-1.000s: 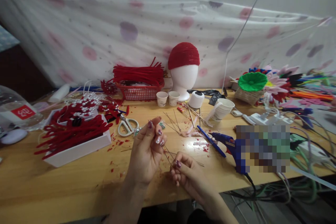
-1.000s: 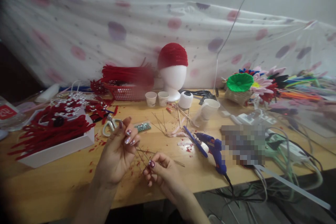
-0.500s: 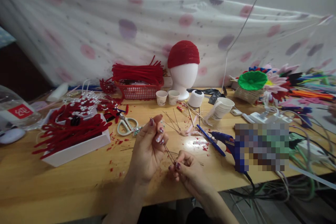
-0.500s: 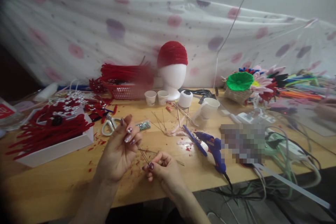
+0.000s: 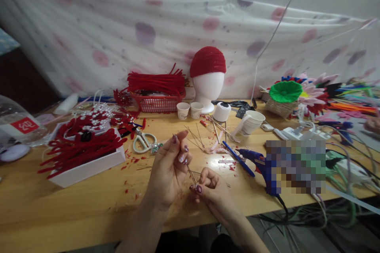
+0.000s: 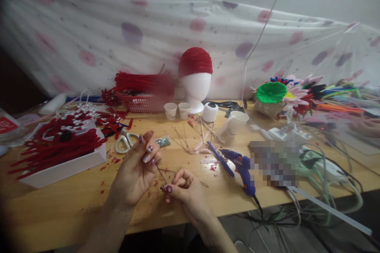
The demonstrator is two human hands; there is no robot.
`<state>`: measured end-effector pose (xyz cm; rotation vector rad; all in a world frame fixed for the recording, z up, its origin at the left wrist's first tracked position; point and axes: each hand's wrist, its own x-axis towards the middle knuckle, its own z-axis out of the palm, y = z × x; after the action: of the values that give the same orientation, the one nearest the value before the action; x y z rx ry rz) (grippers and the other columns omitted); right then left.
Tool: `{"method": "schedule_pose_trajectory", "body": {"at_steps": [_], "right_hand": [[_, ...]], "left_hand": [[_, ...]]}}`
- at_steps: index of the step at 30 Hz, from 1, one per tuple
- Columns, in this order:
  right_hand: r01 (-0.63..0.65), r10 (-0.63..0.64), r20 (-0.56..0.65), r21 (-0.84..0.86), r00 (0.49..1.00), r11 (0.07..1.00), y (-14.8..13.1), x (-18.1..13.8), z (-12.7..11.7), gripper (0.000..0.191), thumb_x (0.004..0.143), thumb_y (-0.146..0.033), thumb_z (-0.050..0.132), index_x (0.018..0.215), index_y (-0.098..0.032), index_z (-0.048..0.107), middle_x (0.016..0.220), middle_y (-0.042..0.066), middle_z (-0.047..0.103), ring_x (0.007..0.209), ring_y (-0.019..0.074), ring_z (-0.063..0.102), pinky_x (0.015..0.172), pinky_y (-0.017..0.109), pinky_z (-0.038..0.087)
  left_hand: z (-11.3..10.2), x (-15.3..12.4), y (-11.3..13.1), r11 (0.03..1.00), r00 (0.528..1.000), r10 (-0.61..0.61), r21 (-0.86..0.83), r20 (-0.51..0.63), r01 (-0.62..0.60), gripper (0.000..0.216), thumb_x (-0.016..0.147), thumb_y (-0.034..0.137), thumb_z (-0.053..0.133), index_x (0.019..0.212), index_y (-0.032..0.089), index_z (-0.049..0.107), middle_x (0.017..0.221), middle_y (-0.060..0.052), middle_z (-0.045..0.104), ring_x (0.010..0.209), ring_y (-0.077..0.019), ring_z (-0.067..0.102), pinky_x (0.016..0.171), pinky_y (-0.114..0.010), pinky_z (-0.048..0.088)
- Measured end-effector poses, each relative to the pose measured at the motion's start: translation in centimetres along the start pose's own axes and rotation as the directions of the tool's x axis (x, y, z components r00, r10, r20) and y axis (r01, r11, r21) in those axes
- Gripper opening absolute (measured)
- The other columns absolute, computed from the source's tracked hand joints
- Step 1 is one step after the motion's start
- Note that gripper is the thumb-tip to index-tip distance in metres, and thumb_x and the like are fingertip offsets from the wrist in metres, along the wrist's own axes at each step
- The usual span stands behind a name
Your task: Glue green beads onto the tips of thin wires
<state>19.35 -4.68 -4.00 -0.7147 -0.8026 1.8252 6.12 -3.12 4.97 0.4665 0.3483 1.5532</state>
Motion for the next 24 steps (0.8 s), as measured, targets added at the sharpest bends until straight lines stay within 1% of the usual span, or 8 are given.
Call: {"method": "schedule_pose_trajectory", "body": {"at_steps": [5,11,14,18,21,24], "right_hand": [[0.029,-0.029,0.000,0.036,1.000,0.999,-0.2,0.0,0.2,0.043,0.059,-0.024,0.087,0.068,-0.018,0.046,0.052,-0.003,0.064,0.042,0.0073,0.058,0.044,0.015,0.043],[0.050,-0.052,0.008,0.108,0.999,0.993,-0.6,-0.2,0.5,0.044,0.061,-0.023,0.086,0.066,-0.019,0.042,0.051,-0.006,0.060,0.045,0.0071,0.058,0.043,0.014,0.044],[0.056,-0.057,0.004,0.121,0.998,0.991,-0.6,-0.2,0.5,0.045,0.061,-0.022,0.087,0.066,-0.019,0.042,0.050,-0.007,0.058,0.044,0.0064,0.057,0.043,0.013,0.045],[0.056,-0.056,0.002,0.115,0.998,0.992,-0.7,-0.1,0.6,0.046,0.060,-0.023,0.087,0.066,-0.019,0.042,0.051,-0.006,0.059,0.044,0.0066,0.057,0.044,0.014,0.046],[0.076,-0.077,0.010,0.118,0.997,0.990,-0.8,-0.1,0.6,0.045,0.061,-0.022,0.086,0.066,-0.019,0.042,0.050,-0.007,0.059,0.043,0.0067,0.056,0.044,0.014,0.046],[0.095,-0.097,0.012,0.117,0.995,0.989,-0.8,-0.1,0.6,0.043,0.063,-0.019,0.085,0.067,-0.019,0.042,0.050,-0.006,0.060,0.044,0.0067,0.056,0.045,0.014,0.046]], "left_hand": [[-0.1,0.1,-0.1,1.000,1.000,0.017,-0.007,-0.021,-0.017,0.024,0.066,0.023,0.082,0.087,0.013,0.075,0.060,0.003,0.058,0.050,-0.0014,0.045,0.050,-0.011,0.041],[-0.5,0.3,-0.5,0.999,0.998,0.033,-0.023,-0.055,-0.034,0.029,0.064,0.025,0.084,0.089,0.014,0.074,0.064,0.002,0.063,0.056,-0.0041,0.055,0.056,-0.014,0.049],[-0.7,0.3,-0.7,1.000,0.995,0.018,-0.009,-0.095,-0.019,0.035,0.061,0.026,0.085,0.092,0.015,0.074,0.067,0.002,0.066,0.059,-0.0055,0.059,0.061,-0.016,0.053],[-0.7,0.2,-1.1,1.000,0.991,-0.004,0.004,-0.130,0.005,0.036,0.058,0.025,0.087,0.090,0.013,0.074,0.068,0.001,0.067,0.063,-0.0069,0.061,0.063,-0.017,0.054],[-0.7,0.2,-1.2,1.000,0.993,-0.006,0.013,-0.117,0.007,0.035,0.062,0.027,0.085,0.093,0.013,0.073,0.069,0.001,0.065,0.063,-0.0066,0.060,0.064,-0.017,0.055],[-0.9,0.1,-1.4,0.999,0.996,-0.023,0.020,-0.081,0.025,0.034,0.067,0.030,0.081,0.096,0.014,0.072,0.069,0.002,0.063,0.063,-0.0063,0.058,0.064,-0.018,0.054]]}}
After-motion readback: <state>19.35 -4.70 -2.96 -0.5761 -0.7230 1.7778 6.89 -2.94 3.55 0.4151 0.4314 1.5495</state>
